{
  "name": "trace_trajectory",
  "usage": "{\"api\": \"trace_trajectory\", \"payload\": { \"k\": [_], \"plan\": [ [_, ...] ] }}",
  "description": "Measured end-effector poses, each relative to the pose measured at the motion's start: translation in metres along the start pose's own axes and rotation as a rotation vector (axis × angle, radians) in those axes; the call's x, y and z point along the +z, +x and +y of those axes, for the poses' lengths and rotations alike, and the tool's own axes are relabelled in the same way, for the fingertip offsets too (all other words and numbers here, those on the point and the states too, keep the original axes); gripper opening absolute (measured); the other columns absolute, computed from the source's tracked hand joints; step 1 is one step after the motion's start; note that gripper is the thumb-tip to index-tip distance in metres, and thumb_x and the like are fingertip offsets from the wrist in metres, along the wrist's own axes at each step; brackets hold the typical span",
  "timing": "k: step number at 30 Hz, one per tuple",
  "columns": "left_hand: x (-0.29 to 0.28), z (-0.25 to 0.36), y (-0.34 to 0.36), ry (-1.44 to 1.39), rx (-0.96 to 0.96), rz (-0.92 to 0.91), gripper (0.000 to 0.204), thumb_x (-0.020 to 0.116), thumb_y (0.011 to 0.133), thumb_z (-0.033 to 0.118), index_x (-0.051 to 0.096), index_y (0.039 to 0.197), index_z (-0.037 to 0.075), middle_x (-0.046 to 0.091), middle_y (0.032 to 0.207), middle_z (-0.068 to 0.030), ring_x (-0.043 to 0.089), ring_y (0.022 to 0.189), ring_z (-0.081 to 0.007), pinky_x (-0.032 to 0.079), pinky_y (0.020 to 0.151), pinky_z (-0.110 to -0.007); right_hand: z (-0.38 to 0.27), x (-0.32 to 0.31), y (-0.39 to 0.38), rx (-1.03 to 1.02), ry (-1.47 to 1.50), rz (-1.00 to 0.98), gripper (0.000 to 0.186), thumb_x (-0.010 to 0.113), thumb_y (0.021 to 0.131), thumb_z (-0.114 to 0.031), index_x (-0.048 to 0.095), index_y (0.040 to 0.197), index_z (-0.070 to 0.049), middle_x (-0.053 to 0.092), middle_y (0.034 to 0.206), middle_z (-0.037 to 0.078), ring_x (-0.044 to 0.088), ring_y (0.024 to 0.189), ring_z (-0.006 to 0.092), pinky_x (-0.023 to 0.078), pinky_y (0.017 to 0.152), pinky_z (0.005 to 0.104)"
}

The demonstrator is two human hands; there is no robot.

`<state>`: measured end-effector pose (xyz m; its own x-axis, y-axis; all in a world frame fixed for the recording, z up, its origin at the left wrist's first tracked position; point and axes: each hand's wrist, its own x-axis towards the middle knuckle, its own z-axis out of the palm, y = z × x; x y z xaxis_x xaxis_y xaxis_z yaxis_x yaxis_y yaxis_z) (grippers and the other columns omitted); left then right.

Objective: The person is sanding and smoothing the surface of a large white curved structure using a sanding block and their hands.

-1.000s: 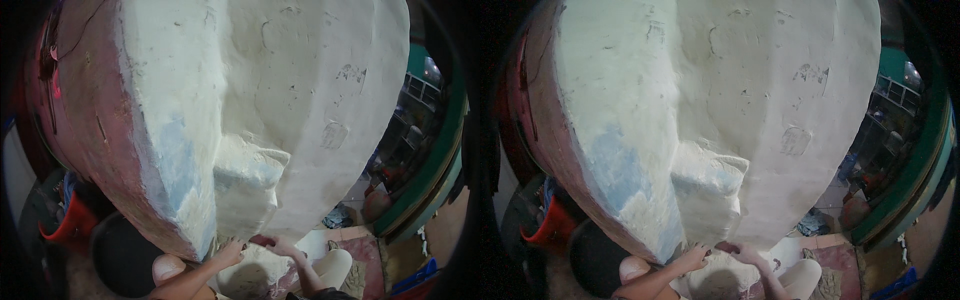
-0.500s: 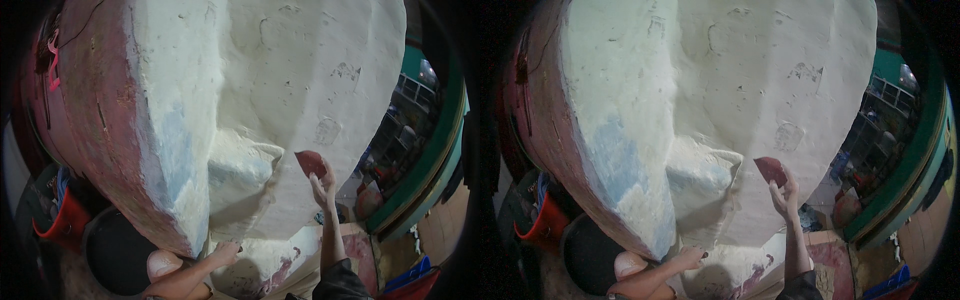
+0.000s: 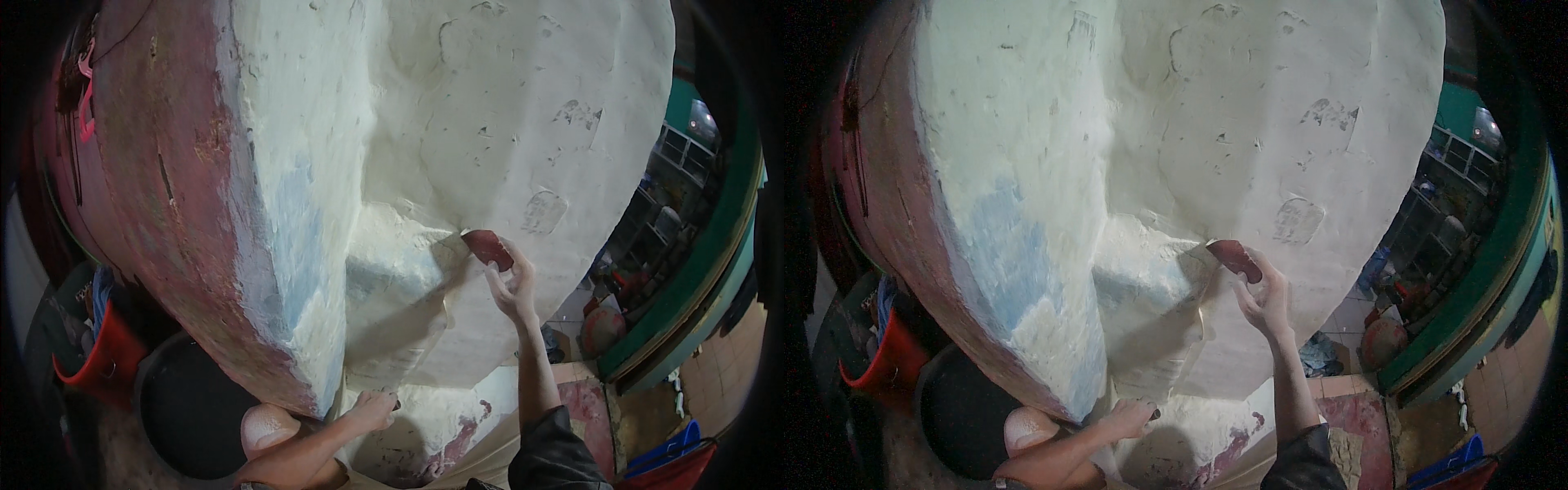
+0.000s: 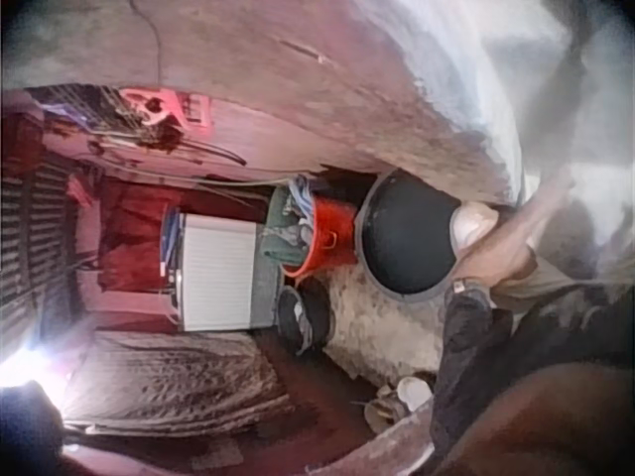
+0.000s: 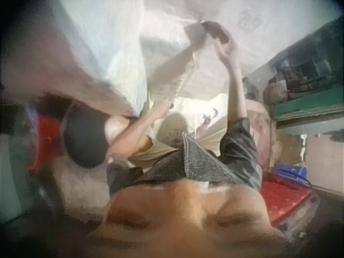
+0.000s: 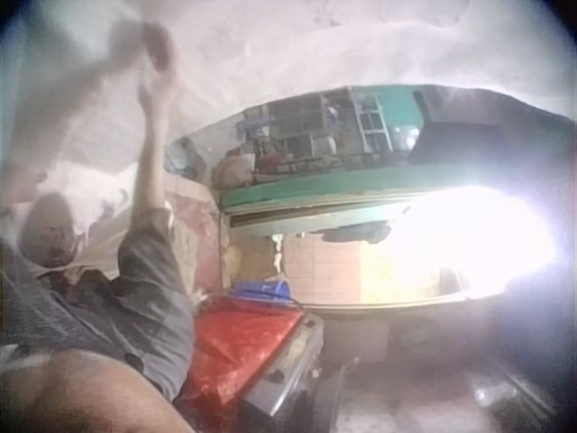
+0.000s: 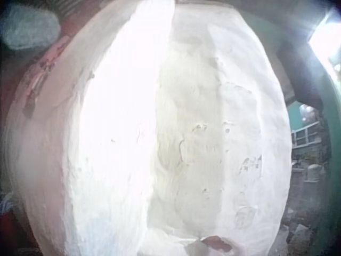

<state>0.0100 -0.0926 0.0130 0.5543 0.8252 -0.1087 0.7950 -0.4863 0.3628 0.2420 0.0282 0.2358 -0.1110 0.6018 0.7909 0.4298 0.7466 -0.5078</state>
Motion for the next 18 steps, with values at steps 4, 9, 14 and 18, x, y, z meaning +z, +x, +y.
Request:
{"api": "trace_trajectory", "payload": {
  "k": [4,9,14,18],
  "plan": [
    [-0.004,0.003,-0.001,0.033,-0.002,-0.005,0.026,0.062,0.069,0.016,0.058,0.091,0.001,0.058,0.098,-0.0182,0.061,0.091,-0.0324,0.048,0.075,-0.046,-0.017,-0.001,0.004,-0.025,-0.115,-0.074,0.035,0.054,0.077,0.004,0.054,0.113,0.005,0.064,0.096,0.015,0.062,0.089,0.0194,0.047,0.081,0.0288],
    [-0.002,0.002,0.0,-0.005,0.019,-0.004,0.022,0.059,0.067,0.012,0.059,0.085,0.0,0.061,0.088,-0.0194,0.063,0.084,-0.0336,0.048,0.074,-0.045,-0.016,-0.003,-0.001,-0.148,-0.209,0.027,0.035,0.055,0.075,0.006,0.055,0.11,0.003,0.064,0.096,0.017,0.063,0.084,0.0231,0.048,0.075,0.0294],
    [0.002,0.0,-0.001,0.015,0.029,0.058,0.021,0.056,0.066,0.01,0.061,0.083,-0.001,0.062,0.083,-0.0213,0.064,0.082,-0.0336,0.049,0.071,-0.042,-0.022,0.008,0.007,-0.234,-0.308,0.002,0.035,0.057,0.071,0.005,0.058,0.105,-0.002,0.064,0.095,0.015,0.064,0.084,0.0285,0.051,0.07,0.0335],
    [0.007,-0.002,0.002,0.023,0.055,0.115,0.021,0.055,0.065,0.009,0.062,0.082,-0.001,0.063,0.08,-0.0218,0.064,0.079,-0.0344,0.051,0.069,-0.043,-0.037,0.014,0.01,-0.207,-0.336,-0.035,0.036,0.057,0.07,0.005,0.058,0.104,-0.002,0.064,0.093,0.014,0.063,0.081,0.0295,0.051,0.069,0.0342]
  ]
}}
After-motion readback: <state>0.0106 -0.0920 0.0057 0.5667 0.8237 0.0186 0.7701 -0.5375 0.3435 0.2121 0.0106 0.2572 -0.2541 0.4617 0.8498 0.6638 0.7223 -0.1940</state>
